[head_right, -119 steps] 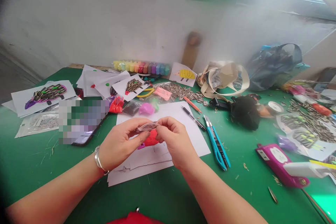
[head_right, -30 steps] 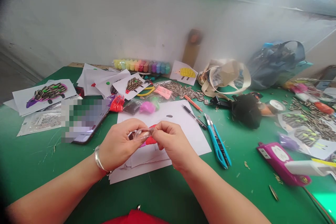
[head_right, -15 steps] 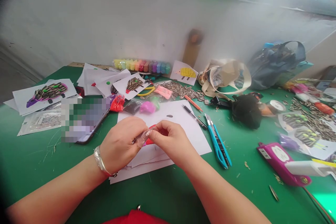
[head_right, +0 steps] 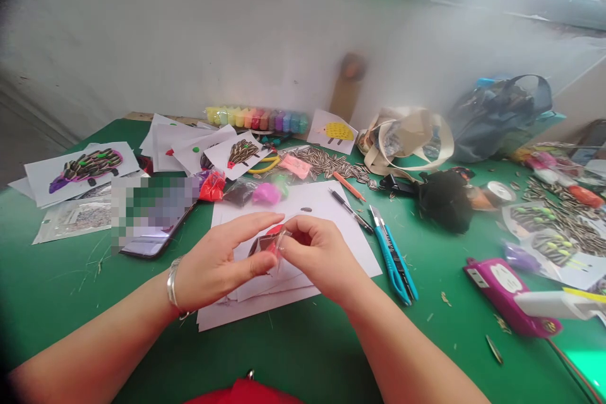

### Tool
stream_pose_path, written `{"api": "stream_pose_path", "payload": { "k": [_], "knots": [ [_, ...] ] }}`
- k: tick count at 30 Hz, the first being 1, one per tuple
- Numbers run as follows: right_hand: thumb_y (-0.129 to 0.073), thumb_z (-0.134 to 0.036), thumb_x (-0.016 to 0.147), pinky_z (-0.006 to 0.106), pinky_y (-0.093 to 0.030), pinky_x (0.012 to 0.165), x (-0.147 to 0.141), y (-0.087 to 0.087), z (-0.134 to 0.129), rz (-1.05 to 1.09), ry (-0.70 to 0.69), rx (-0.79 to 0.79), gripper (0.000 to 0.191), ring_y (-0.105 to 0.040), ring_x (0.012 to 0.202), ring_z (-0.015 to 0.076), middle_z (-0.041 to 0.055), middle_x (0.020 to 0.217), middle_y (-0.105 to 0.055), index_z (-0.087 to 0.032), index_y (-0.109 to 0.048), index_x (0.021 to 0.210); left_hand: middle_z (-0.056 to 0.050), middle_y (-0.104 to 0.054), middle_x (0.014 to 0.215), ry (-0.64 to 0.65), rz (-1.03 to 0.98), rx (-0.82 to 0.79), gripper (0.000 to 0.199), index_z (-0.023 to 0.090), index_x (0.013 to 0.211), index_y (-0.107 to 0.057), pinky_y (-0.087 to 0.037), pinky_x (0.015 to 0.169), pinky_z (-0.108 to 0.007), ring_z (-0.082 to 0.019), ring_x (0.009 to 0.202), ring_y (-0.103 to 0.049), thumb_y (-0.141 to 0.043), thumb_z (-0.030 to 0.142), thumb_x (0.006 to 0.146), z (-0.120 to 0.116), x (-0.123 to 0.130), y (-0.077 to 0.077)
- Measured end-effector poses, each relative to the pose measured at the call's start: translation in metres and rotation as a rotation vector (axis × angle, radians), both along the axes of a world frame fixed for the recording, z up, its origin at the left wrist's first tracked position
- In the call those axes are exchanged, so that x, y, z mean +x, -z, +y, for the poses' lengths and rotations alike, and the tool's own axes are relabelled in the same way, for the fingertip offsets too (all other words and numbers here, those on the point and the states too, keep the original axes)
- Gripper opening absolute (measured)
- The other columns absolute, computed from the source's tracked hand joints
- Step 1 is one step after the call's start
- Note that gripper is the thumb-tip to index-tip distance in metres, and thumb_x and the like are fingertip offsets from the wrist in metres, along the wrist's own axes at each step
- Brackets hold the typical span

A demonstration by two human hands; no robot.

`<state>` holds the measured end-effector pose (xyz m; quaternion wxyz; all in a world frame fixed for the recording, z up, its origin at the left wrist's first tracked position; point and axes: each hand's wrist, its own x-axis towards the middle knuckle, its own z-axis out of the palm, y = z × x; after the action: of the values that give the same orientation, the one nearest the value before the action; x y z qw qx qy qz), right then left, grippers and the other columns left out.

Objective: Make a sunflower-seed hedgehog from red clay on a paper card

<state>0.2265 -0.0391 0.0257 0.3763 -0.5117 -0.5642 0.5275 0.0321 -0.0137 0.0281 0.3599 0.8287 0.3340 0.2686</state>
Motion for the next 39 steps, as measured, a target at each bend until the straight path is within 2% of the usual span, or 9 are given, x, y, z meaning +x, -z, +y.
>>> {"api": "stream_pose_path", "payload": {
  "k": [2,4,8,13,22,27,30,34,39],
  "knots": [
    [-0.058,-0.022,0.08,0.026,-0.041,0.063,-0.002,0.001,-0.001,-0.026,-0.014,0.011,0.009,-0.053,0.068,0.0125,-0.0021,0.07,-0.061,-0.019,-0.064,0.076,-0.005,-0.067,0.116,-0.009,-0.035,-0.249,0.035,0.025,0.12,-0.063,-0.058,0.083,-0.034,-0.019,0.09,-0.069,-0.055,0.044,0.092,0.0,0.002,0.0],
    [-0.058,-0.023,0.081,0.026,-0.042,0.063,-0.003,0.003,-0.001,-0.1,0.004,0.045,0.009,-0.055,0.07,0.0135,-0.0013,0.073,-0.063,-0.02,-0.065,0.077,-0.003,-0.068,0.104,-0.03,-0.109,-0.496,0.029,0.023,0.109,-0.067,-0.059,0.065,-0.027,-0.015,0.072,-0.068,-0.057,0.043,0.09,-0.001,0.005,-0.001],
    [-0.06,-0.022,0.081,0.025,-0.042,0.061,-0.002,0.005,-0.002,-0.319,0.049,0.257,0.008,-0.055,0.069,0.0128,-0.001,0.075,-0.064,-0.021,-0.066,0.084,0.002,-0.062,0.073,-0.126,-0.245,-0.795,0.021,0.018,0.09,-0.066,-0.052,0.05,-0.019,-0.012,0.06,-0.064,-0.068,0.038,0.083,0.0,0.009,-0.002],
    [-0.06,-0.016,0.081,0.023,-0.041,0.061,-0.002,0.011,-0.003,-0.454,0.031,0.566,0.004,-0.054,0.068,0.0109,-0.0013,0.074,-0.059,-0.019,-0.062,0.083,0.005,-0.055,0.056,-0.131,-0.294,-0.883,0.022,0.015,0.081,-0.06,-0.039,0.041,-0.017,-0.008,0.044,-0.051,-0.07,0.034,0.08,0.002,0.011,-0.002],
    [-0.054,-0.013,0.082,0.025,-0.039,0.058,-0.007,0.015,-0.002,-0.563,0.114,0.738,0.01,-0.052,0.065,0.0117,0.0003,0.071,-0.058,-0.019,-0.061,0.078,0.005,-0.051,0.054,-0.065,-0.296,-0.84,0.022,0.015,0.08,-0.057,-0.032,0.04,-0.02,-0.007,0.041,-0.043,-0.064,0.036,0.083,0.002,0.012,-0.001],
    [-0.053,-0.013,0.081,0.026,-0.04,0.061,-0.005,0.012,-0.001,-0.463,0.113,0.603,0.015,-0.053,0.066,0.0121,0.0001,0.071,-0.06,-0.019,-0.066,0.082,0.006,-0.049,0.048,-0.095,-0.302,-0.828,0.02,0.016,0.077,-0.055,-0.031,0.038,-0.018,-0.007,0.038,-0.039,-0.064,0.033,0.083,0.006,0.01,-0.001],
    [-0.055,-0.015,0.08,0.026,-0.043,0.064,-0.002,0.01,0.003,-0.295,0.111,0.324,0.016,-0.055,0.069,0.0129,-0.0004,0.074,-0.064,-0.02,-0.069,0.083,0.005,-0.051,0.046,-0.124,-0.291,-0.801,0.021,0.016,0.079,-0.057,-0.033,0.038,-0.019,-0.007,0.037,-0.04,-0.065,0.035,0.082,0.008,0.007,-0.001],
    [-0.06,-0.023,0.08,0.026,-0.044,0.064,0.005,0.012,0.01,0.07,0.139,-0.026,0.013,-0.053,0.064,0.011,-0.0009,0.075,-0.065,-0.021,-0.072,0.087,0.004,-0.052,0.045,-0.141,-0.297,-0.768,0.023,0.015,0.079,-0.059,-0.035,0.038,-0.019,-0.007,0.037,-0.041,-0.066,0.037,0.082,0.012,0.003,-0.002],
    [-0.067,-0.025,0.077,0.026,-0.044,0.063,0.01,0.015,0.013,0.191,0.185,-0.089,0.023,-0.051,0.062,0.0093,-0.001,0.077,-0.065,-0.022,-0.072,0.099,0.004,-0.053,0.044,-0.189,-0.346,-0.768,0.026,0.016,0.078,-0.057,-0.035,0.041,-0.019,-0.008,0.038,-0.044,-0.068,0.038,0.081,0.021,-0.003,0.005]
  ]
}}
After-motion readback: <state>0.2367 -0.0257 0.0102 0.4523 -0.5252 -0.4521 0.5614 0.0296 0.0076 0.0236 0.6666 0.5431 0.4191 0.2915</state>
